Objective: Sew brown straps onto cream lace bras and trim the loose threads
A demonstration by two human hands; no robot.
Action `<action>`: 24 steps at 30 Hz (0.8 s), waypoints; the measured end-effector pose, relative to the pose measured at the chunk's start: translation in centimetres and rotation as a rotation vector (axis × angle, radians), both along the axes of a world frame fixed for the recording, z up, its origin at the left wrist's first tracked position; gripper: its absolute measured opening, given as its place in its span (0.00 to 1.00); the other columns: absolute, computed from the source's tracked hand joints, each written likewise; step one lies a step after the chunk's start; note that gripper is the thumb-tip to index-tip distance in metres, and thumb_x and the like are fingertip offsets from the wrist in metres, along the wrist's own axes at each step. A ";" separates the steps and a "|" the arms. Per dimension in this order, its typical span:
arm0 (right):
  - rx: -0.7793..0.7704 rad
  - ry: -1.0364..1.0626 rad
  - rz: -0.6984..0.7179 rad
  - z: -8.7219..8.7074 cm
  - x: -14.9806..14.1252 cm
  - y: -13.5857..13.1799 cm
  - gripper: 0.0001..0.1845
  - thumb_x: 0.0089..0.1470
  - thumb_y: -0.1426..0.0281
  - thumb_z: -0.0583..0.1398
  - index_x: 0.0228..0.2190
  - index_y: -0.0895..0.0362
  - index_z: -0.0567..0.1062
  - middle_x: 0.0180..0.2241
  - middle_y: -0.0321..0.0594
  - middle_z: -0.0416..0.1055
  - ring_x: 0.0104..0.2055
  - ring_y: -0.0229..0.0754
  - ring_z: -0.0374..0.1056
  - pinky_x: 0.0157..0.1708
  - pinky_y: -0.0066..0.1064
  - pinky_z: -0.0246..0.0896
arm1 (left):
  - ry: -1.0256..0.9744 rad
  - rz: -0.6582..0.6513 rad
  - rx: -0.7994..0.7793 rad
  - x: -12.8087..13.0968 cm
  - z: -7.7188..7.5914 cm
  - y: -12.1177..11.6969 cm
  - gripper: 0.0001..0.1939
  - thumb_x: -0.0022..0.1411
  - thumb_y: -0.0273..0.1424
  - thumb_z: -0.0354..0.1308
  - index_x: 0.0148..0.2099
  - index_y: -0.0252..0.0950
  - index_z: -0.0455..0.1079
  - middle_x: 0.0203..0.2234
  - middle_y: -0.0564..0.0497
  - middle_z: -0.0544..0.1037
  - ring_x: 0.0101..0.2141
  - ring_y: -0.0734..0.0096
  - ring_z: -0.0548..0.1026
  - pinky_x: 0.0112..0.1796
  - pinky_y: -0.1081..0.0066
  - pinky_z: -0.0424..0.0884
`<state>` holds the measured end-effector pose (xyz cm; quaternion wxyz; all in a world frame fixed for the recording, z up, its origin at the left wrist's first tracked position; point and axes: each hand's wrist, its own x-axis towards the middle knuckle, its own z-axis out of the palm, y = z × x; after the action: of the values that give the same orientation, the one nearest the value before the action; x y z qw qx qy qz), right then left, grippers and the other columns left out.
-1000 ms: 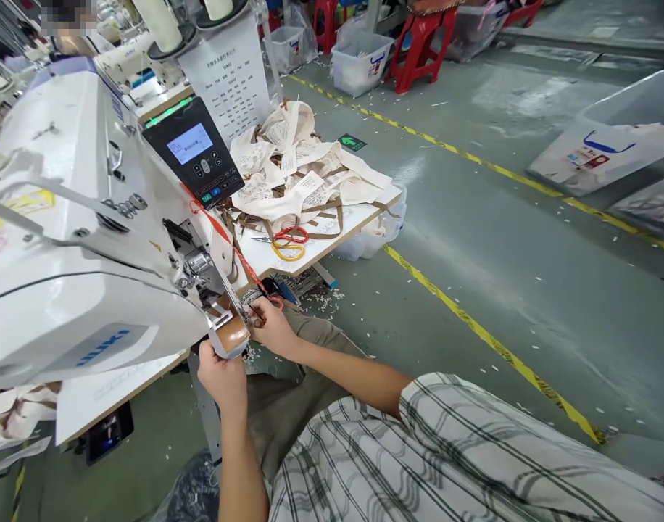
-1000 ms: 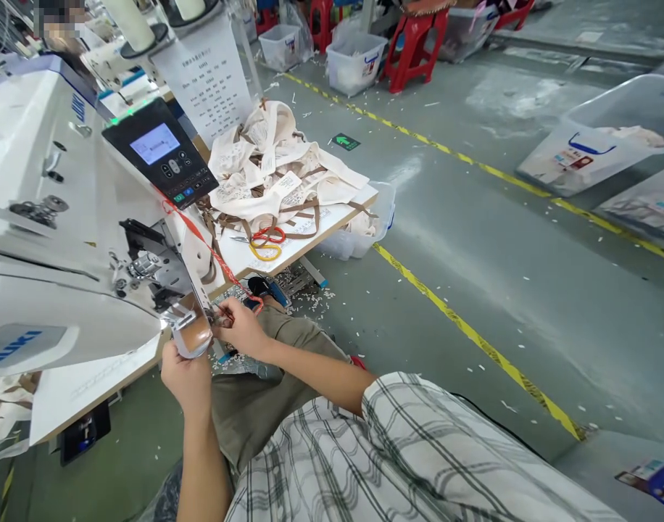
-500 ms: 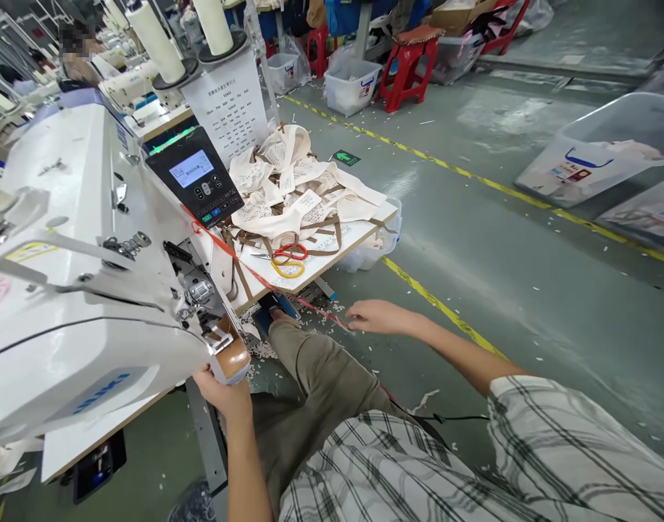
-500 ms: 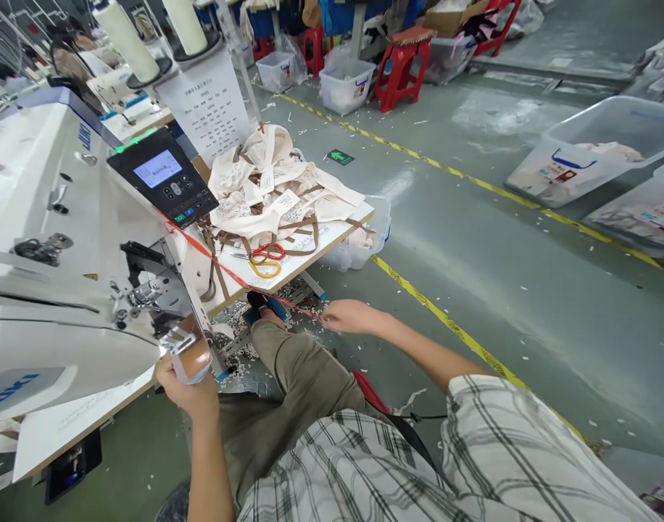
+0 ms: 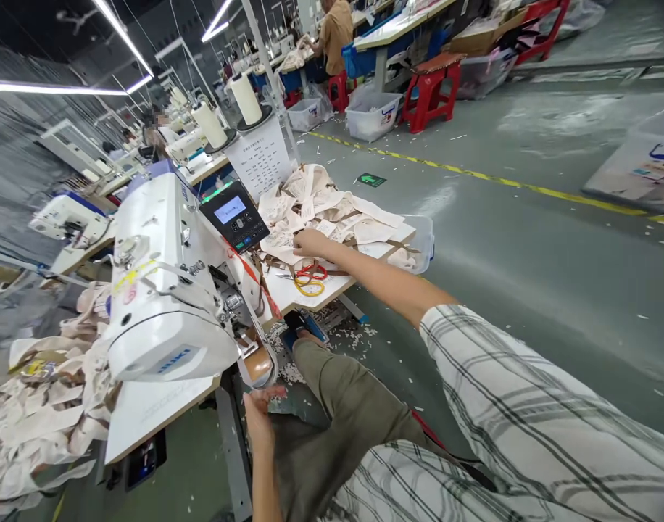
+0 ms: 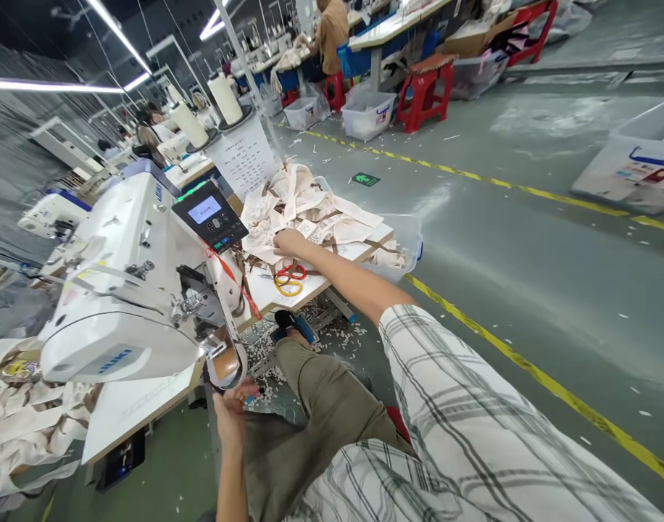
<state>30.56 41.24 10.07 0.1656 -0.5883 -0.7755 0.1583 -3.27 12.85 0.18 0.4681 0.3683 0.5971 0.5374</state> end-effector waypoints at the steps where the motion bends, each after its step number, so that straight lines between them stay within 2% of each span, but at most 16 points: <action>1: -0.014 0.002 0.007 0.2 0.0 0.2 0.17 0.60 0.63 0.64 0.44 0.65 0.78 0.47 0.54 0.76 0.55 0.54 0.69 0.56 0.46 0.62 | -0.010 -0.025 -0.051 -0.3 -0.7 -1.1 0.42 0.45 0.68 0.58 0.35 0.30 0.80 0.26 0.39 0.81 0.30 0.52 0.80 0.37 0.56 0.77; 4: -0.038 0.048 0.022 1.1 -0.1 0.0 0.17 0.63 0.61 0.63 0.47 0.60 0.75 0.50 0.45 0.74 0.52 0.46 0.71 0.55 0.47 0.67 | -0.060 -0.013 -0.184 -1.0 -3.1 -3.9 0.41 0.38 0.67 0.63 0.32 0.31 0.79 0.22 0.42 0.80 0.26 0.53 0.79 0.35 0.56 0.77; 6: -0.050 0.114 0.016 2.4 -0.1 -0.6 0.14 0.61 0.64 0.64 0.41 0.63 0.76 0.45 0.46 0.76 0.47 0.44 0.73 0.51 0.42 0.69 | -0.070 0.011 -0.217 -1.4 -4.1 -5.3 0.39 0.36 0.66 0.65 0.31 0.32 0.78 0.20 0.43 0.79 0.26 0.52 0.80 0.34 0.55 0.77; 8: -0.032 0.213 -0.007 4.6 0.3 -1.2 0.13 0.61 0.67 0.63 0.32 0.67 0.75 0.39 0.49 0.78 0.41 0.42 0.73 0.46 0.35 0.68 | -0.082 0.038 -0.229 -1.9 -4.5 -6.5 0.39 0.36 0.65 0.67 0.32 0.32 0.78 0.21 0.42 0.80 0.27 0.52 0.80 0.34 0.56 0.77; 9: -0.001 0.275 -0.026 6.0 0.7 -1.5 0.14 0.64 0.68 0.60 0.31 0.68 0.74 0.38 0.51 0.78 0.40 0.41 0.73 0.44 0.31 0.67 | -0.086 0.054 -0.228 -2.2 -4.5 -7.1 0.39 0.36 0.65 0.67 0.33 0.32 0.79 0.23 0.42 0.80 0.27 0.53 0.80 0.34 0.57 0.78; 11: 0.089 0.409 -0.064 9.5 1.7 -2.2 0.21 0.69 0.67 0.50 0.34 0.72 0.72 0.42 0.52 0.77 0.41 0.37 0.72 0.42 0.26 0.63 | -0.070 0.082 -0.207 -2.4 -4.2 -8.1 0.37 0.39 0.63 0.68 0.35 0.32 0.79 0.25 0.42 0.81 0.29 0.55 0.80 0.34 0.59 0.78; 13: 0.199 0.558 -0.074 13.8 2.9 -3.0 0.27 0.70 0.64 0.39 0.40 0.74 0.68 0.45 0.51 0.74 0.42 0.31 0.70 0.40 0.24 0.59 | -0.028 0.083 -0.162 -2.0 -3.7 -8.9 0.34 0.45 0.61 0.67 0.36 0.33 0.79 0.27 0.43 0.82 0.30 0.58 0.80 0.36 0.61 0.77; 14: 0.251 0.631 -0.064 16.1 3.5 -3.7 0.28 0.69 0.63 0.38 0.41 0.74 0.66 0.45 0.49 0.73 0.41 0.28 0.69 0.38 0.23 0.58 | -0.005 0.069 -0.136 -1.6 -3.4 -9.1 0.32 0.48 0.60 0.66 0.37 0.33 0.79 0.28 0.43 0.82 0.31 0.59 0.80 0.37 0.62 0.77; 17: 0.459 0.871 0.019 22.9 5.2 -6.9 0.24 0.66 0.60 0.40 0.40 0.67 0.63 0.43 0.39 0.72 0.39 0.23 0.67 0.37 0.22 0.57 | 0.028 -0.006 -0.061 0.2 -2.1 -9.4 0.28 0.55 0.56 0.64 0.39 0.34 0.79 0.30 0.44 0.82 0.33 0.60 0.80 0.38 0.63 0.77; 18: 0.515 0.939 0.081 24.9 5.6 -8.6 0.24 0.65 0.60 0.37 0.39 0.66 0.63 0.41 0.34 0.72 0.38 0.22 0.67 0.37 0.23 0.57 | 0.033 -0.037 -0.041 0.7 -1.5 -9.4 0.28 0.55 0.56 0.63 0.39 0.34 0.79 0.29 0.44 0.82 0.33 0.60 0.79 0.38 0.63 0.77; 20: 0.558 1.067 0.291 28.0 6.2 -12.7 0.30 0.61 0.61 0.30 0.40 0.67 0.63 0.35 0.29 0.71 0.34 0.22 0.68 0.37 0.27 0.59 | 0.049 -0.098 0.004 1.7 0.4 -9.5 0.26 0.57 0.54 0.63 0.40 0.34 0.79 0.29 0.44 0.81 0.33 0.59 0.79 0.38 0.63 0.77; 21: 0.520 1.069 0.379 28.9 6.3 -15.1 0.33 0.61 0.61 0.28 0.41 0.69 0.63 0.32 0.29 0.70 0.32 0.21 0.68 0.36 0.28 0.59 | 0.066 -0.123 0.038 2.0 1.7 -9.7 0.25 0.58 0.52 0.63 0.40 0.34 0.79 0.29 0.44 0.81 0.33 0.60 0.79 0.39 0.63 0.77; 22: 0.417 1.007 0.442 29.4 6.1 -17.6 0.32 0.62 0.62 0.31 0.41 0.70 0.65 0.30 0.29 0.71 0.30 0.22 0.68 0.34 0.28 0.60 | 0.084 -0.140 0.089 2.3 3.2 -10.1 0.22 0.60 0.50 0.63 0.41 0.34 0.79 0.29 0.44 0.81 0.33 0.60 0.79 0.39 0.64 0.77; 24: 0.067 0.717 0.560 29.0 4.9 -22.7 0.23 0.66 0.64 0.45 0.40 0.71 0.70 0.28 0.29 0.72 0.28 0.24 0.69 0.32 0.24 0.61 | 0.109 -0.134 0.274 3.1 6.9 -11.0 0.16 0.62 0.44 0.63 0.42 0.36 0.80 0.30 0.45 0.81 0.35 0.62 0.79 0.41 0.66 0.77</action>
<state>35.51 18.54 39.05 0.3934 -0.2584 -0.8031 0.3654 -0.15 1.89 7.09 0.4151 0.4961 0.5170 0.5606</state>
